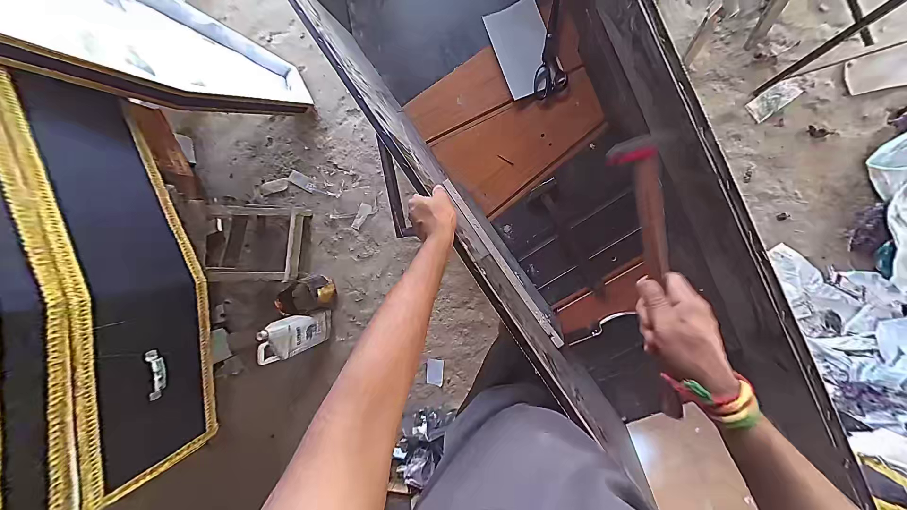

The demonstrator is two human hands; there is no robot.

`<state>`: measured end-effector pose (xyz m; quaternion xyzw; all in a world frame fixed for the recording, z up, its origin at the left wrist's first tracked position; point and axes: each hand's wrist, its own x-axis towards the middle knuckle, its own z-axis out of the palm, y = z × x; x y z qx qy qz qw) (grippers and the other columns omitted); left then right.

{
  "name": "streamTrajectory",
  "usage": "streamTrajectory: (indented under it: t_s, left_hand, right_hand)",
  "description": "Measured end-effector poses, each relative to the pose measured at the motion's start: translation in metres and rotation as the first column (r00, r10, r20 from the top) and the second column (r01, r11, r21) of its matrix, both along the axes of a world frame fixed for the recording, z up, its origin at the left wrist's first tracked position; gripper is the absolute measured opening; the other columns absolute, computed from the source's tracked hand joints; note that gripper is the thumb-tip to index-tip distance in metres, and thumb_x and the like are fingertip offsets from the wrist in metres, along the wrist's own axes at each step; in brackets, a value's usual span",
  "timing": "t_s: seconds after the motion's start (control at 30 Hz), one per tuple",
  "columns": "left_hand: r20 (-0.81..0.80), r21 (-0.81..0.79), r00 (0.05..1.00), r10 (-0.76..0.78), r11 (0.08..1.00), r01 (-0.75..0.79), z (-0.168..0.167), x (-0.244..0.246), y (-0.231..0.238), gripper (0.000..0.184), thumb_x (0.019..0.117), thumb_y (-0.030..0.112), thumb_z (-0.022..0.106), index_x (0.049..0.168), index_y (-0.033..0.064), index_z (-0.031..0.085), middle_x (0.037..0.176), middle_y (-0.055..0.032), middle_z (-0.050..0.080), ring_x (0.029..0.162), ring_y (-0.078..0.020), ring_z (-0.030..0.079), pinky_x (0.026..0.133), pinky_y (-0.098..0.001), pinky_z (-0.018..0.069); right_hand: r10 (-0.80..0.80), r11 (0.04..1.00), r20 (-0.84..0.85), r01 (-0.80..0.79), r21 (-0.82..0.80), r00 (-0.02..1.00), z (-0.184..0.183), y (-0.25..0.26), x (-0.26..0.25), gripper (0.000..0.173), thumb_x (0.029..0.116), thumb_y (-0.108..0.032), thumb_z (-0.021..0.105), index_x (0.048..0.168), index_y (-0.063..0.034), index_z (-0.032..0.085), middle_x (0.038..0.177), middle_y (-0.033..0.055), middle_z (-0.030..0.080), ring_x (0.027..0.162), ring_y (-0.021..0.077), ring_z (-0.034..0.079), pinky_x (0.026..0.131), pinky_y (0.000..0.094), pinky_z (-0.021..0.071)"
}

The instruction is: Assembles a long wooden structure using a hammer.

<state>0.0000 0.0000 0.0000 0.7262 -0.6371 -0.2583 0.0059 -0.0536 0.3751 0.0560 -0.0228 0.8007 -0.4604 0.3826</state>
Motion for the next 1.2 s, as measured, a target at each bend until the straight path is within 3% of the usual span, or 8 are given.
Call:
streamTrajectory:
  t_s: [0.1, 0.17, 0.27, 0.33, 0.6, 0.77, 0.97, 1.2]
  left_hand:
    - [0.007, 0.007, 1.000, 0.017, 1.000, -0.017, -0.001, 0.001, -0.001, 0.050, 0.1004, 0.044, 0.059, 0.122, -0.0007, 0.064, 0.118, -0.0252, 0.067, 0.113, -0.0404, 0.066, 0.091, -0.0614, 0.0530]
    - [0.020, 0.006, 1.000, 0.022, 1.000, -0.022, -0.003, 0.001, -0.002, 0.049, 0.1003, 0.045, 0.059, 0.121, 0.0002, 0.065, 0.118, -0.0243, 0.068, 0.112, -0.0394, 0.067, 0.090, -0.0606, 0.0533]
    - [0.021, 0.020, 0.999, 0.028, 0.999, -0.028, -0.003, 0.001, -0.002, 0.050, 0.1003, 0.046, 0.059, 0.119, 0.0009, 0.065, 0.116, -0.0233, 0.068, 0.110, -0.0387, 0.067, 0.088, -0.0607, 0.0538]
    - [0.031, 0.035, 0.999, 0.014, 0.999, -0.015, -0.001, 0.004, 0.000, 0.051, 0.1012, 0.047, 0.057, 0.118, 0.0000, 0.065, 0.115, -0.0235, 0.069, 0.110, -0.0389, 0.068, 0.089, -0.0609, 0.0535]
    - [-0.019, 0.074, 1.000, 0.012, 0.997, -0.011, 0.003, 0.001, -0.001, 0.053, 0.1032, 0.047, 0.054, 0.129, 0.0015, 0.062, 0.122, -0.0233, 0.068, 0.116, -0.0385, 0.066, 0.094, -0.0602, 0.0522]
    - [-0.030, 0.130, 0.999, -0.013, 0.991, 0.016, 0.010, 0.005, -0.001, 0.051, 0.1061, 0.045, 0.045, 0.128, 0.0033, 0.063, 0.123, -0.0204, 0.069, 0.116, -0.0354, 0.067, 0.095, -0.0580, 0.0539]
    - [-0.132, 0.203, 0.991, 0.001, 0.979, 0.026, 0.014, 0.009, -0.004, 0.049, 0.1075, 0.043, 0.043, 0.129, 0.0040, 0.063, 0.122, -0.0200, 0.069, 0.115, -0.0361, 0.068, 0.092, -0.0591, 0.0557]
    - [-0.231, 0.238, 0.973, 0.006, 0.970, 0.050, 0.007, 0.015, -0.011, 0.048, 0.1057, 0.044, 0.046, 0.124, 0.0036, 0.065, 0.127, -0.0200, 0.066, 0.115, -0.0359, 0.067, 0.092, -0.0573, 0.0561]
  right_hand:
    - [-0.392, 0.863, -0.276, 0.247, -0.440, 0.877, 0.015, -0.013, -0.006, 0.021, 0.1094, -0.024, 0.038, 0.116, -0.0066, 0.049, 0.066, -0.0095, 0.051, 0.047, 0.0065, 0.052, 0.042, 0.0267, 0.0519]
    - [-0.525, 0.784, -0.203, 0.377, -0.493, 0.827, -0.001, -0.026, 0.025, 0.014, 0.1080, -0.019, 0.035, 0.108, -0.0088, 0.045, 0.061, -0.0087, 0.051, 0.044, 0.0089, 0.054, 0.042, 0.0299, 0.0546]
    - [-0.057, 0.998, 0.363, 0.065, -0.011, 0.930, -0.041, -0.002, 0.088, 0.023, 0.1083, -0.022, 0.044, 0.105, -0.0015, 0.052, 0.059, 0.0003, 0.051, 0.043, 0.0099, 0.051, 0.043, 0.0272, 0.0492]
    - [0.170, 0.952, 0.709, -0.299, 0.061, 0.685, -0.073, 0.024, 0.082, 0.024, 0.1082, -0.031, 0.050, 0.113, -0.0069, 0.052, 0.066, 0.0025, 0.050, 0.046, 0.0139, 0.049, 0.043, 0.0312, 0.0466]
    - [-0.224, 0.970, 0.264, 0.240, -0.032, 0.938, -0.049, -0.006, 0.042, 0.023, 0.1102, -0.025, 0.040, 0.105, -0.0046, 0.048, 0.056, -0.0009, 0.048, 0.038, 0.0116, 0.049, 0.037, 0.0311, 0.0498]
    - [0.187, 0.943, 0.727, -0.327, 0.055, 0.661, -0.072, 0.012, 0.079, 0.023, 0.1082, -0.029, 0.049, 0.112, -0.0073, 0.054, 0.062, 0.0033, 0.050, 0.045, 0.0144, 0.049, 0.041, 0.0310, 0.0463]
    - [-0.061, 0.998, 0.418, 0.053, 0.030, 0.906, -0.065, -0.007, 0.043, 0.032, 0.1137, -0.025, 0.031, 0.102, -0.0028, 0.050, 0.053, -0.0004, 0.047, 0.036, 0.0093, 0.046, 0.033, 0.0273, 0.0453]
    - [0.090, 0.959, 0.665, -0.244, 0.141, 0.741, -0.046, -0.003, 0.097, 0.023, 0.1104, -0.024, 0.040, 0.103, -0.0061, 0.051, 0.056, -0.0004, 0.046, 0.039, 0.0088, 0.046, 0.035, 0.0251, 0.0434]
